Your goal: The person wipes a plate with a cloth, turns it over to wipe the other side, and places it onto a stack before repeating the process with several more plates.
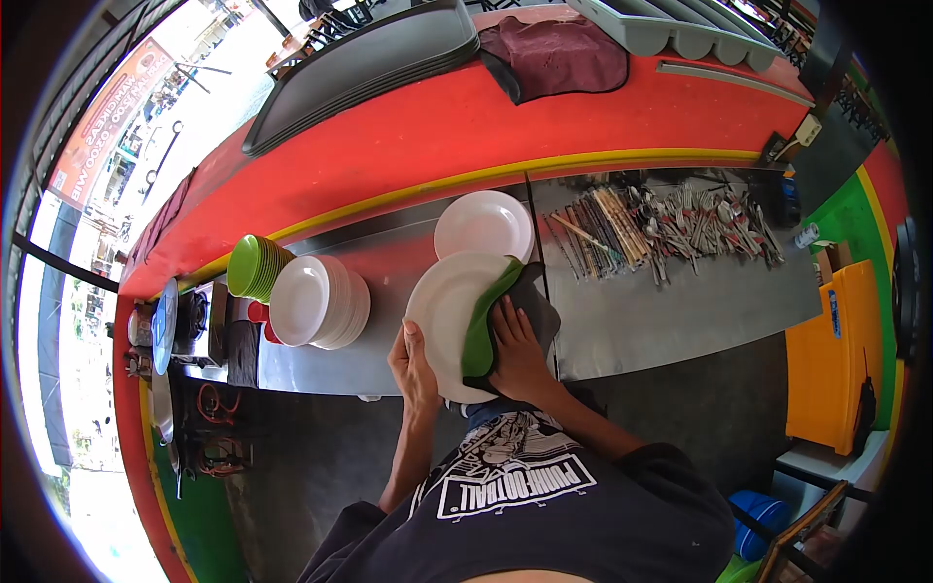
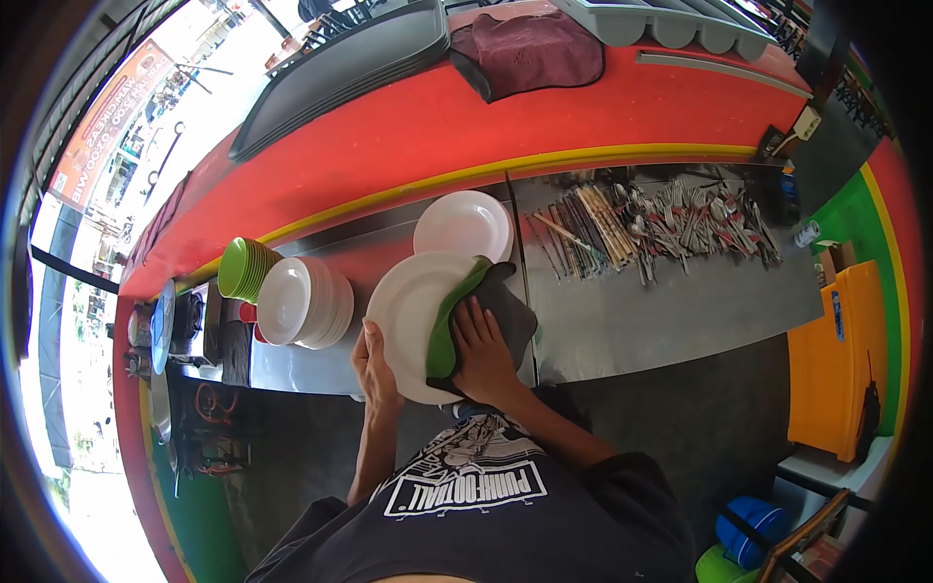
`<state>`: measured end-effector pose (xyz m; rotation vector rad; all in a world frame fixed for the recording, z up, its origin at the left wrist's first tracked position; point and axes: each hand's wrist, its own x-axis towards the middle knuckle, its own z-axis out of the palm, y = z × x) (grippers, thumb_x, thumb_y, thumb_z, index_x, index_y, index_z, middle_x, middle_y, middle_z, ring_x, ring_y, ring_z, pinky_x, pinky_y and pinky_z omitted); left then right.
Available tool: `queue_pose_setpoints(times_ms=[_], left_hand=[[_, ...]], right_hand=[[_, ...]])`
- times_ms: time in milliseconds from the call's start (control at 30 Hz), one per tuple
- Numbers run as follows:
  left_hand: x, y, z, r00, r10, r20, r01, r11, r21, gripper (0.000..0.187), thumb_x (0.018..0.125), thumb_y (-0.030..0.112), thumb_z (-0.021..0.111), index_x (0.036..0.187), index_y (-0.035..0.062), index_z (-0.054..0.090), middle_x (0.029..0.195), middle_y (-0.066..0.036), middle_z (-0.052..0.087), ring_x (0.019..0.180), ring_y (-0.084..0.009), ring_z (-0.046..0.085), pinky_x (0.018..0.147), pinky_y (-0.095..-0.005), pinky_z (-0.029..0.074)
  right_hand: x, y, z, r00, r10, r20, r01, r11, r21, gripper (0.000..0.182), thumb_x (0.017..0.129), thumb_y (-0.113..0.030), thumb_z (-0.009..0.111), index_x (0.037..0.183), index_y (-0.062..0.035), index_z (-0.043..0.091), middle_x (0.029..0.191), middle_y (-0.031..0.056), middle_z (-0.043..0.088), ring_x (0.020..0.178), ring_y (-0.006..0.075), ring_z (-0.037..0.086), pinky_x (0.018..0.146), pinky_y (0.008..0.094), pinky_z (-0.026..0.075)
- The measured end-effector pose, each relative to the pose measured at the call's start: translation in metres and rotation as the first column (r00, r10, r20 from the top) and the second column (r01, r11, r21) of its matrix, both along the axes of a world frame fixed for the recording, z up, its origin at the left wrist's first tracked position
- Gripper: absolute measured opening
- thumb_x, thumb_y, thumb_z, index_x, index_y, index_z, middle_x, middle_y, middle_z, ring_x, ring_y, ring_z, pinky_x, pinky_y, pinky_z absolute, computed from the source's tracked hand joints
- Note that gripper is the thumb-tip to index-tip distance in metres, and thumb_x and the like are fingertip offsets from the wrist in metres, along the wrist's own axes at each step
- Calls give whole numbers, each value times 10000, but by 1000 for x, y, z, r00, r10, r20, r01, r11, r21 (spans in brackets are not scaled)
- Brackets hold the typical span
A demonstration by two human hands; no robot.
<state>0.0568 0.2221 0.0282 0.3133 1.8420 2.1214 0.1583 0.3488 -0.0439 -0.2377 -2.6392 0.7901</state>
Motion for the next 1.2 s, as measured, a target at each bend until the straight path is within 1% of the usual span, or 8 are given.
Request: queue_pose_setpoints(times_ms=[200, 300, 467, 533, 667, 767, 1067, 1200], left_hand=[[-10, -4, -4, 999, 10, -36, -9, 1000, 25, 500, 1029, 424, 501, 1199, -37, 595, 1065, -79, 669, 912, -130, 643, 774, -269, 535], [-2, 4, 0, 1000, 19, -9, -18, 998, 63, 513, 1036, 434, 490, 1153, -48, 622, 959, -41, 662, 846, -88, 584, 736, -245, 485], [15, 11, -9, 997, -39, 61, 41, 999, -33, 520, 1044, 433, 468, 1196, -42, 618, 997, -35, 653, 879, -81, 570, 749, -227, 469], [22, 7, -13, 986, -122, 112, 130, 989, -67, 514, 1053, 410, 450, 1254, -40, 593, 1102, -61, 662, 978, -105, 597, 837, -248, 493], [27, 4, -28, 991, -104, 86, 103, 995, 17, 494, 1051, 403, 455, 1226, -34, 604, 1088, -66, 668, 937, -116, 623, 798, -257, 521], [24, -3, -35, 993, -68, 96, 65, 997, 33, 486, 1050, 399, 455, 1211, -34, 605, 1081, -79, 674, 910, -135, 648, 771, -270, 543], [21, -3, -26, 977, 6, 213, -51, 977, 206, 521, 1045, 426, 451, 1233, -40, 585, 1092, -111, 673, 929, -171, 665, 779, -290, 554], [18, -5, -28, 974, -37, 223, 9, 992, 126, 522, 1043, 432, 454, 1234, -34, 593, 1092, -95, 672, 942, -154, 655, 787, -273, 542]], right_hand=[[15, -21, -3, 982, 188, 8, -188, 982, -3, 758, 811, -302, 611, 1440, 54, 383, 1522, 303, 275, 1459, 504, 133, 1162, 610, 157], [21, -31, 4, 968, 250, 38, -250, 968, -4, 762, 812, -307, 607, 1445, 50, 379, 1525, 298, 272, 1461, 502, 123, 1171, 597, 146], [14, -26, 14, 957, 284, 52, -283, 958, -42, 675, 845, -299, 580, 1420, 26, 439, 1550, 297, 207, 1466, 511, 63, 1181, 601, 124], [10, -17, 14, 982, 190, 5, -189, 980, -55, 679, 841, -303, 585, 1422, 18, 439, 1546, 290, 222, 1468, 501, 74, 1181, 601, 128], [7, 11, 9, 1000, 7, -22, -5, 997, 72, 687, 822, -361, 620, 1393, -2, 488, 1543, 268, 260, 1458, 479, 154, 1183, 572, 157], [15, 14, 15, 1000, -14, 10, 13, 998, 68, 646, 832, -335, 615, 1378, -7, 508, 1548, 265, 250, 1463, 475, 147, 1184, 569, 157], [42, -14, 26, 937, 290, 195, -296, 955, 5, 677, 844, -308, 608, 1445, -42, 443, 1580, 251, 197, 1481, 478, 45, 1195, 575, 114], [32, -28, 26, 941, 307, 144, -310, 951, 2, 658, 854, -326, 592, 1447, -76, 456, 1577, 233, 228, 1488, 461, 47, 1200, 562, 110]])
